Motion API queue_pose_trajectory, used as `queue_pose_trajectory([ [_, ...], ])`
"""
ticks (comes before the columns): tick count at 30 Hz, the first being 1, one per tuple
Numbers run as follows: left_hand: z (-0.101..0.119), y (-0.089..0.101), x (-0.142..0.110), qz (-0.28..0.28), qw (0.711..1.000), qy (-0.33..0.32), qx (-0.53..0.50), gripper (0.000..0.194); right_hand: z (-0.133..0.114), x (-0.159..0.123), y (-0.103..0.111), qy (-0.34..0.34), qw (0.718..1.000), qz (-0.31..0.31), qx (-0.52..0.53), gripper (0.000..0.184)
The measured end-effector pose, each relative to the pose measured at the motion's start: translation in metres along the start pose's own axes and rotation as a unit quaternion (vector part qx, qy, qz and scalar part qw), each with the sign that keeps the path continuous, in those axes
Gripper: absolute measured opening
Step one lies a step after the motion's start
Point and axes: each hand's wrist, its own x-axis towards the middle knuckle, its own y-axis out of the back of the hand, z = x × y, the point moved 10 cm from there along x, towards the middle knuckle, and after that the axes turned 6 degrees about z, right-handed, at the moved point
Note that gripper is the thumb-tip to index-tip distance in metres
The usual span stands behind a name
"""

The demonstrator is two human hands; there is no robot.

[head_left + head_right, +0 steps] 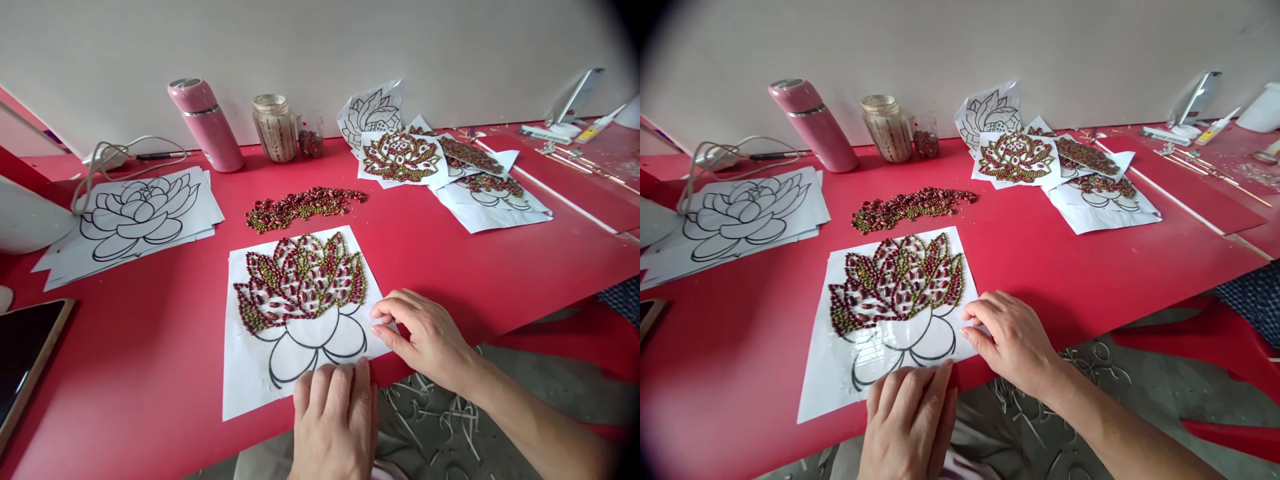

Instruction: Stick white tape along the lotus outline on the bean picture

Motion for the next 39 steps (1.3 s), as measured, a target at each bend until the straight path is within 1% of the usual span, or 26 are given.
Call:
queue_pose_trajectory([
  [2,0.001,-0.002,-0.001,0.0,1.0,-0.009,0.004,0.026,0.0,-0.002,0.007,0.002,0.999,0.027,0.035,0.006],
  [4,0.001,-0.001,-0.001,0.014,1.0,-0.021,0.005,0.025,-0.001,-0.006,0.017,0.0,0.995,0.072,0.062,0.009],
  [6,0.002,0.002,-0.001,0.034,0.999,-0.029,0.006,0.023,-0.007,-0.012,0.024,0.011,0.994,0.099,0.055,0.009],
  [7,0.002,0.003,-0.002,0.039,0.999,-0.032,0.006,0.023,-0.012,-0.015,0.023,0.021,0.994,0.094,0.042,0.008],
  [9,0.003,0.003,-0.001,0.029,0.999,-0.036,0.007,0.024,-0.022,-0.018,0.013,0.033,0.998,0.05,0.023,0.008],
  [11,0.004,0.002,0.0,0.01,0.999,-0.036,0.01,0.024,-0.026,-0.02,0.002,0.021,1.0,0.006,0.013,0.012],
  [14,0.005,0.003,0.001,0.004,0.999,-0.031,0.009,0.023,-0.026,-0.019,-0.008,-0.001,1.0,-0.023,-0.006,0.016],
  [20,0.002,0.005,-0.003,0.052,0.999,-0.014,-0.006,0.021,-0.026,-0.016,-0.016,-0.005,0.997,-0.061,-0.054,0.016],
  [22,0.002,0.003,-0.005,0.053,0.999,-0.011,-0.006,0.022,-0.028,-0.015,-0.018,0.003,0.994,-0.076,-0.084,0.017],
  [24,0.001,0.003,-0.006,0.066,0.998,0.002,-0.002,0.021,-0.032,-0.014,-0.02,0.02,0.989,-0.089,-0.12,0.019],
  [27,-0.002,0.006,-0.007,0.091,0.996,0.02,0.0,0.021,-0.038,-0.013,-0.024,0.052,0.98,-0.092,-0.169,0.024],
  [31,-0.001,0.009,-0.005,0.097,0.995,0.008,-0.007,0.022,-0.039,-0.014,-0.027,0.064,0.976,-0.082,-0.193,0.025],
  [36,0.002,0.006,-0.002,0.046,0.999,-0.007,-0.01,0.018,-0.033,-0.021,-0.028,0.047,0.982,-0.066,-0.172,0.023],
  [39,0.002,0.005,-0.002,0.03,0.999,-0.005,-0.011,0.018,-0.033,-0.025,-0.027,0.044,0.984,-0.064,-0.159,0.021],
])
